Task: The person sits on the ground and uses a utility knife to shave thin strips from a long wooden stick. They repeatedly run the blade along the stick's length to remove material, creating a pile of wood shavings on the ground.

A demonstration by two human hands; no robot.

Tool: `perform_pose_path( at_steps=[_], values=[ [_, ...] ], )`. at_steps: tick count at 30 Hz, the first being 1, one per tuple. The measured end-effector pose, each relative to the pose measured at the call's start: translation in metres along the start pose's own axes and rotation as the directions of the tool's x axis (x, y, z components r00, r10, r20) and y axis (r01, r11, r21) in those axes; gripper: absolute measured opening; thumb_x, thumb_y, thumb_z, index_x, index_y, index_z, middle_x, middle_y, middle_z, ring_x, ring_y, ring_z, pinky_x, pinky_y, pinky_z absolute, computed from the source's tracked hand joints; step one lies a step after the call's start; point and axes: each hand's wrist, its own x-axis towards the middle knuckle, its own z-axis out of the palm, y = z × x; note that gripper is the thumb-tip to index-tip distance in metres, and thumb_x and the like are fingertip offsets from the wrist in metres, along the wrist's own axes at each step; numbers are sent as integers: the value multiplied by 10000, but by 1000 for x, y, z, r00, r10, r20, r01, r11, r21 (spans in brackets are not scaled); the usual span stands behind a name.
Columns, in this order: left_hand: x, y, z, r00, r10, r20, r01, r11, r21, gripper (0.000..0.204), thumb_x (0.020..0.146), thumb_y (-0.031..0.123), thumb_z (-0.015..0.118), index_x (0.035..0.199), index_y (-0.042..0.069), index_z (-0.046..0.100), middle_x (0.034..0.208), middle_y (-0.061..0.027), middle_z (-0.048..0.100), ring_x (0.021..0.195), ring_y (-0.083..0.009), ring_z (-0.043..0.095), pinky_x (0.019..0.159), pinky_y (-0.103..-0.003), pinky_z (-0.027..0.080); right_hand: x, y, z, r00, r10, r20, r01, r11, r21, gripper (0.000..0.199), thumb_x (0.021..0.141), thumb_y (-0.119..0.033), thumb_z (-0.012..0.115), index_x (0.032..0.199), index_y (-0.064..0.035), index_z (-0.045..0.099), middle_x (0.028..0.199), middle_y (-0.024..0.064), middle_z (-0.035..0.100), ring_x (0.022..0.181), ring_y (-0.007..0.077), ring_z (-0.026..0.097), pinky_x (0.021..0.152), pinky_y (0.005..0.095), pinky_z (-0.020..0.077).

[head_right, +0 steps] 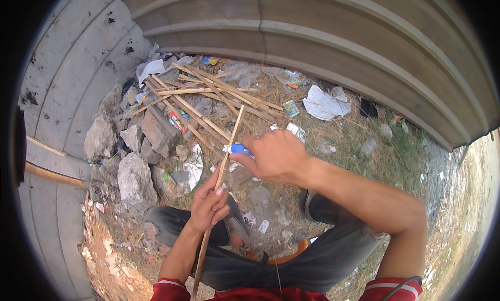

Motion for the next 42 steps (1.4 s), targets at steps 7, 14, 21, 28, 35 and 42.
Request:
perform_pose_path(
  at_steps=[7, 14, 21, 28, 35, 42],
  values=[
    [-18, -7, -1, 992, -10, 130, 10, 1000, 0, 607, 1079, 157, 448, 1630, 105, 199, 622, 35, 321, 461, -47, 241, 409, -216, 278, 2, 78, -80, 862, 284, -420, -289, 956, 53, 586, 1031, -509, 510, 875, 40, 644, 617, 217, 596, 619, 407, 605, 621, 481, 477],
    [-16, -6, -3, 989, -33, 145, 51, 991, -123, 602, 1072, 205, 463, 1625, 142, 231, 605, 28, 302, 390, -60, 231, 361, -217, 284, -6, -13, -51, 950, 307, -61, -262, 887, 379, 482, 944, -469, 700, 861, 3, 654, 592, 41, 501, 583, 130, 461, 544, 350, 384],
    [-15, -5, -4, 974, -28, 226, 82, 969, -232, 583, 1081, 231, 431, 1624, 190, 224, 589, 34, 313, 345, -62, 263, 325, -223, 298, 0, -21, -36, 957, 289, 34, -254, 774, 579, 427, 902, -403, 732, 897, 20, 673, 634, 95, 564, 601, 173, 505, 597, 385, 448],
    [-17, -7, -5, 951, -12, 308, 150, 890, -431, 600, 1080, 233, 439, 1630, 197, 204, 603, 28, 332, 364, -62, 254, 344, -213, 310, -10, -21, -39, 982, 187, 8, -163, 834, 527, 367, 845, -333, 763, 915, 14, 667, 628, 82, 553, 597, 189, 551, 588, 390, 448],
    [-15, -7, -2, 973, -20, 232, 93, 947, -308, 610, 1072, 196, 462, 1629, 170, 216, 600, 33, 326, 401, -55, 276, 371, -205, 315, -5, -15, -29, 967, 252, -21, -192, 787, 586, 375, 892, -350, 772, 918, 3, 649, 601, -3, 469, 585, 90, 421, 518, 321, 360],
    [-10, -7, 4, 992, 34, 121, -27, 998, -61, 695, 1036, 125, 536, 1631, 95, 178, 609, 24, 411, 425, -50, 315, 394, -212, 310, -5, -10, -24, 972, 236, -2, -202, 835, 511, 472, 807, -386, 808, 912, 41, 635, 638, 88, 566, 616, 191, 563, 588, 385, 455]
  ],
)
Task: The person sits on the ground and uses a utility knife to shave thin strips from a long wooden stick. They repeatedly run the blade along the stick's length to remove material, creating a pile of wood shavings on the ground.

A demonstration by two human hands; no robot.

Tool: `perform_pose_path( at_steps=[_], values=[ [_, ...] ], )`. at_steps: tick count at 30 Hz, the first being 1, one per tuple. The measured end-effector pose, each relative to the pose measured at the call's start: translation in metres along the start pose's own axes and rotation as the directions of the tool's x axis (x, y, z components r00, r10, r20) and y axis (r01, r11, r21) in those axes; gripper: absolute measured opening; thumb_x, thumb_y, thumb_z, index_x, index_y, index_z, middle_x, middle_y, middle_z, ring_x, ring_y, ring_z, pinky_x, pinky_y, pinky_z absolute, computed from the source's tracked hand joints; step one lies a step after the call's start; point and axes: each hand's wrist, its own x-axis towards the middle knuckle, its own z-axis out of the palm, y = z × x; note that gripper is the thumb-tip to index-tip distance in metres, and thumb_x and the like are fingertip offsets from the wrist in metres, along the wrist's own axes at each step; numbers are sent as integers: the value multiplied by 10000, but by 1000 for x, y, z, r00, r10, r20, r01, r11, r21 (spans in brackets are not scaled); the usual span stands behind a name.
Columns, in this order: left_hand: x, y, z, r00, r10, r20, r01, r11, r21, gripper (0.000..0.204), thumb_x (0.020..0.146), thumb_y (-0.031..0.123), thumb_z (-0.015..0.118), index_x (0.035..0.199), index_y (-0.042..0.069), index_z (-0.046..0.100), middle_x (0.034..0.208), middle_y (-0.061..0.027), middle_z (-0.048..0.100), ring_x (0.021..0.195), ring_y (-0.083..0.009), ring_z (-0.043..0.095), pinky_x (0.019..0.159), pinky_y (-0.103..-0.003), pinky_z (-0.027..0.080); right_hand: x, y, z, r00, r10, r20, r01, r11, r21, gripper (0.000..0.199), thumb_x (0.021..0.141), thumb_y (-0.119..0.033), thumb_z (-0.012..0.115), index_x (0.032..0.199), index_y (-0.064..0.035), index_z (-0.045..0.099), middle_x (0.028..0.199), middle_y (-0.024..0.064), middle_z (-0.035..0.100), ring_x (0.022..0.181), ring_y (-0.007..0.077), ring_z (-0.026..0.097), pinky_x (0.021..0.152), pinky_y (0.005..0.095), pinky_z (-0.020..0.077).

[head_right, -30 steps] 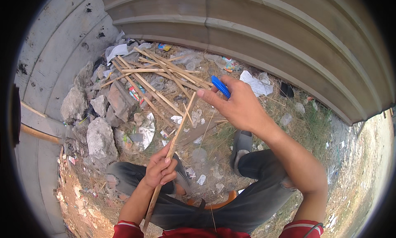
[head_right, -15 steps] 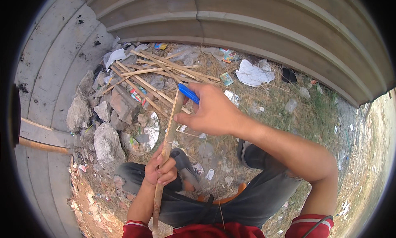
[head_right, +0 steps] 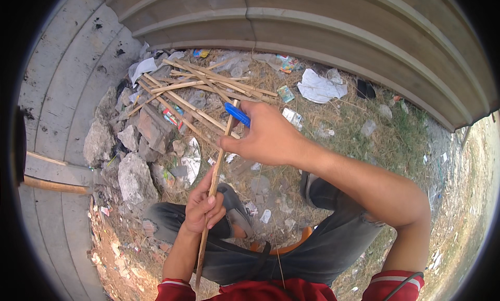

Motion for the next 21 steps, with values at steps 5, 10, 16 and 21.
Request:
perform_pose_path(
  at_steps=[5, 10, 16, 21],
  values=[
    [0, 0, 1, 995, 90, -32, -81, 975, 209, 743, 995, 108, 578, 1625, 76, 186, 587, 14, 419, 386, -55, 318, 363, -208, 321, -1, 0, -4, 995, -84, 62, 91, 989, -114, 514, 790, -408, 809, 909, 57, 624, 666, 181, 628, 637, 343, 653, 639, 450, 511],
    [0, 6, -1, 979, 154, -134, -112, 954, 277, 724, 986, 49, 564, 1617, 56, 209, 606, 17, 493, 395, -41, 373, 370, -210, 331, -15, -8, 2, 973, -133, 189, 178, 952, -248, 531, 926, -489, 660, 933, 41, 647, 679, 256, 654, 682, 471, 668, 660, 530, 532],
    [-2, 4, -3, 972, 192, -136, -140, 936, 324, 706, 975, -42, 558, 1605, 37, 249, 704, 8, 609, 423, -9, 400, 392, -187, 329, -24, 5, 31, 939, -222, 261, 311, 871, -380, 500, 1000, -495, 564, 889, -13, 639, 591, 218, 612, 609, 462, 646, 612, 516, 529],
    [4, 11, -3, 968, 149, -203, -69, 932, 355, 722, 952, -28, 560, 1599, 7, 240, 563, 26, 491, 387, -38, 388, 378, -202, 325, 11, 18, 9, 974, -216, 69, 224, 861, -456, 577, 1008, -528, 540, 878, 20, 661, 607, 226, 618, 633, 453, 652, 619, 504, 519]
  ],
)
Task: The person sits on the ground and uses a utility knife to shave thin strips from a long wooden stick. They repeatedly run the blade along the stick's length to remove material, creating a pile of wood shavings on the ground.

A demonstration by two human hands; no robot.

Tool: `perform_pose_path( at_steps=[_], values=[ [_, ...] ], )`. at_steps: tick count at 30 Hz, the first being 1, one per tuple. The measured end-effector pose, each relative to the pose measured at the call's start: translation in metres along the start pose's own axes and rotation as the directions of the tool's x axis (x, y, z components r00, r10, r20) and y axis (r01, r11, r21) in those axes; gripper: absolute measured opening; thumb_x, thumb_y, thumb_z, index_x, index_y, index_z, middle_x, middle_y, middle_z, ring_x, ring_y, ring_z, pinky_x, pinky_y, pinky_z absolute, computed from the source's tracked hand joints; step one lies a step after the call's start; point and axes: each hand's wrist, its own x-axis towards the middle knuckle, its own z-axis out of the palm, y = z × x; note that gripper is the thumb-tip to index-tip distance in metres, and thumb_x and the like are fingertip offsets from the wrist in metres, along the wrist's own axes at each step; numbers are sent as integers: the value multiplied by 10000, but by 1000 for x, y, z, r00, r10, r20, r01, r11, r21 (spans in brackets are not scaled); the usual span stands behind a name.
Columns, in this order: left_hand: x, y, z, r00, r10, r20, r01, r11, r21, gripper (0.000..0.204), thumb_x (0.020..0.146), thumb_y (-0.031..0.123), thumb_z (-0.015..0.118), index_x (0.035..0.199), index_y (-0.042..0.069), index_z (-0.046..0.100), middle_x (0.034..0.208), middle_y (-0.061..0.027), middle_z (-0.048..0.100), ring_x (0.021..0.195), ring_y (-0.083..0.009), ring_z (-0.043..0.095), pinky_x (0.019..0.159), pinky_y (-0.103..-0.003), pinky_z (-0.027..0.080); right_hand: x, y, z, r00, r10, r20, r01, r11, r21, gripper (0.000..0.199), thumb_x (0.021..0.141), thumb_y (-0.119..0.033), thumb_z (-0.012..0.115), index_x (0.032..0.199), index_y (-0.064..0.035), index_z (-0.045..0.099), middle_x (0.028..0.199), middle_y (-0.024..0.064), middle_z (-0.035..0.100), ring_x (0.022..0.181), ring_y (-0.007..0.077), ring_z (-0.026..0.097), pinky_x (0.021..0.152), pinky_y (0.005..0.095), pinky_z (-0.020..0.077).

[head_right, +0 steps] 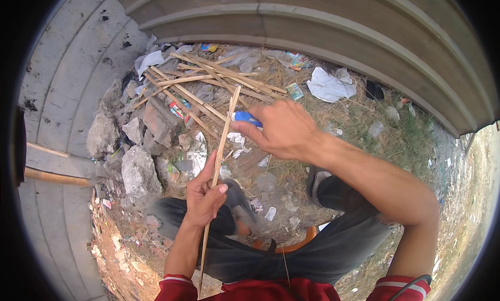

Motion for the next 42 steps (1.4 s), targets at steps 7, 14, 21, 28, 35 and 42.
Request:
perform_pose_path(
  at_steps=[7, 14, 21, 28, 35, 42],
  values=[
    [-10, -13, -5, 992, 21, 126, -13, 998, -64, 712, 935, -81, 628, 1560, -66, 288, 1441, -164, 449, 1221, -109, 466, 988, -247, 388, -2, 73, -52, 875, 297, -382, -233, 950, 207, 659, 1042, -552, 475, 906, 65, 663, 563, 101, 453, 561, 183, 454, 568, 389, 397],
    [-5, -10, 7, 985, 128, 117, -128, 992, -6, 710, 941, -49, 595, 1583, 15, 299, 566, 25, 531, 392, -14, 411, 398, -185, 330, 1, 11, -23, 922, 370, 110, -343, 654, 675, 467, 942, -480, 717, 880, -18, 703, 616, -35, 485, 607, 84, 410, 549, 311, 360],
    [-5, -10, 4, 992, 34, 122, -30, 999, -30, 715, 943, -89, 611, 1577, -33, 285, 1501, -150, 503, 1184, -83, 558, 894, -199, 468, -2, 4, -4, 963, 245, 114, -262, 737, 624, 364, 958, -386, 735, 940, -23, 735, 632, -69, 489, 610, 39, 388, 530, 275, 326],
    [-6, -6, 5, 997, -3, 83, 0, 1000, 31, 716, 947, -84, 618, 1579, -27, 285, 1473, -138, 530, 1181, -93, 560, 908, -208, 465, -14, -6, 13, 964, 166, 208, -256, 791, 555, 443, 888, -451, 786, 905, -15, 714, 599, 10, 517, 571, 102, 453, 534, 314, 385],
    [-5, -4, 7, 995, 101, -4, -99, 983, 151, 693, 948, -79, 630, 1566, -26, 320, 1403, -129, 579, 1129, -79, 562, 901, -201, 451, -28, -24, 8, 996, -11, 92, -8, 979, 204, 442, 956, -442, 676, 999, -4, 642, 631, 183, 597, 557, 358, 613, 562, 452, 482],
    [-3, -13, 5, 983, 180, -47, -156, 934, 321, 697, 936, -91, 611, 1564, -35, 314, 1053, 16, 624, 775, 9, 479, 636, -152, 357, -17, -16, 13, 981, -36, 193, 36, 999, 2, 421, 1017, -418, 560, 1009, 0, 611, 673, 247, 622, 673, 482, 637, 628, 542, 489]
  ],
)
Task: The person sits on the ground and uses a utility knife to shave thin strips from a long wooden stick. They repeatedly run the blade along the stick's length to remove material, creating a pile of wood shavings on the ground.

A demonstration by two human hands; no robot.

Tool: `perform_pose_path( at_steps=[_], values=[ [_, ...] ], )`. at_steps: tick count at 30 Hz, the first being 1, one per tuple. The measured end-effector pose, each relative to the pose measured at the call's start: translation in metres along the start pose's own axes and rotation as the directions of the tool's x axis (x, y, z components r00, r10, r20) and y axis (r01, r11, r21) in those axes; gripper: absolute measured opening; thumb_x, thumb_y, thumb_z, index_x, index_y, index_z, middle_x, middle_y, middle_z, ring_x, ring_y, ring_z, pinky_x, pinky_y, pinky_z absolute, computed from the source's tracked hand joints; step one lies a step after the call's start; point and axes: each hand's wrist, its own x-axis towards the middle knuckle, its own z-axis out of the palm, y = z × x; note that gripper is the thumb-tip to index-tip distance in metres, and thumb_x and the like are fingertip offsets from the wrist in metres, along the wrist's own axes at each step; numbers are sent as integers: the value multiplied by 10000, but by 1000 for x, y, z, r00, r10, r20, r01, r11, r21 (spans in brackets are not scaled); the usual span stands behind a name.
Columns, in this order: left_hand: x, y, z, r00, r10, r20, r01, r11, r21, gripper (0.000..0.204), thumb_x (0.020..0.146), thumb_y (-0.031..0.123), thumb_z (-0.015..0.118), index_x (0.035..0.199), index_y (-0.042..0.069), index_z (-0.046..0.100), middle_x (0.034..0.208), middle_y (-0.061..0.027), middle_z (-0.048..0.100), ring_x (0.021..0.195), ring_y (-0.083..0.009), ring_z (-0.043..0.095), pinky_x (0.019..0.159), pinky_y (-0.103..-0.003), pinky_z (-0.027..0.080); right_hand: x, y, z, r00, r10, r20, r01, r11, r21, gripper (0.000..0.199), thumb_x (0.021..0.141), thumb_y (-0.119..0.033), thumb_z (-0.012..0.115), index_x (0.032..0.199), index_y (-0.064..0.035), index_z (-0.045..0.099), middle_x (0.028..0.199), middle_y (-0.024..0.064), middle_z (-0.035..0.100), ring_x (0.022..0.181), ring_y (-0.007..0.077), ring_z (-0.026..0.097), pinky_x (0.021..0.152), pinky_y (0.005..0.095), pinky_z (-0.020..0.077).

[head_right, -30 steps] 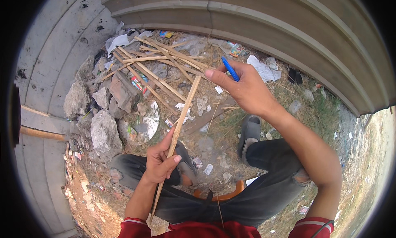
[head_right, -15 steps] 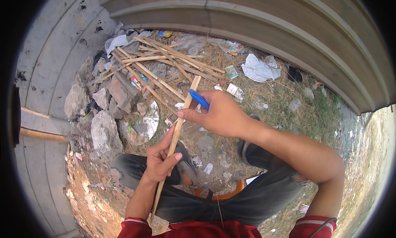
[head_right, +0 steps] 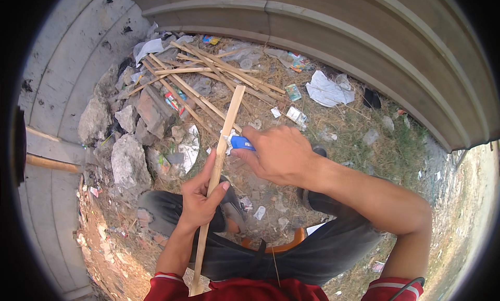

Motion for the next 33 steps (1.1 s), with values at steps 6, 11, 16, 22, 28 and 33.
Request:
perform_pose_path(
  at_steps=[6, 11, 16, 22, 28, 33],
  values=[
    [-15, 11, 3, 972, 211, 104, -232, 937, 261, 646, 882, 21, 727, 1480, -21, 487, 637, 53, 591, 575, 15, 472, 521, -183, 380, 27, 80, -74, 762, 352, -543, -274, 936, 223, 534, 1036, -479, 505, 1005, 34, 649, 705, 190, 618, 649, 346, 584, 669, 457, 467],
    [-4, 5, -2, 990, 135, -35, -112, 920, 376, 641, 869, 30, 720, 1473, -2, 507, 661, -54, 633, 542, -34, 525, 522, -224, 437, -2, 34, -56, 941, 257, -218, -211, 954, 214, 494, 1021, -448, 548, 962, 34, 641, 704, 193, 627, 640, 365, 594, 655, 462, 475],
    [-3, 3, 0, 984, 154, -89, -116, 935, 336, 649, 848, 44, 725, 1466, 21, 527, 674, -125, 668, 546, -85, 617, 542, -251, 480, -6, -5, -14, 998, 40, 42, -46, 989, 142, 435, 1009, -409, 571, 998, 19, 647, 709, 238, 650, 713, 466, 658, 681, 531, 508],
    [-2, 0, -3, 988, 120, -94, -78, 928, 364, 652, 842, 43, 724, 1465, 33, 534, 663, -122, 668, 526, -77, 583, 534, -257, 477, 2, -7, 0, 996, 65, 55, -67, 996, 51, 457, 996, -413, 569, 989, 35, 658, 749, 286, 670, 777, 484, 676, 737, 544, 534],
    [-16, 2, 0, 977, 212, 31, -208, 901, 382, 630, 847, 10, 724, 1449, 6, 540, 623, 22, 608, 559, 8, 498, 513, -190, 400, 27, 82, -55, 806, 337, -486, -299, 941, 156, 561, 1011, -508, 537, 962, 40, 648, 651, 189, 601, 646, 362, 604, 653, 459, 459],
    [-10, 0, 0, 985, 168, -27, -144, 912, 383, 635, 840, 8, 728, 1449, 19, 547, 641, 14, 624, 573, 11, 506, 522, -190, 413, 3, 39, -39, 910, 351, -221, -260, 898, 355, 489, 973, -478, 646, 949, 10, 655, 642, 60, 524, 617, 157, 465, 594, 351, 406]
  ],
)
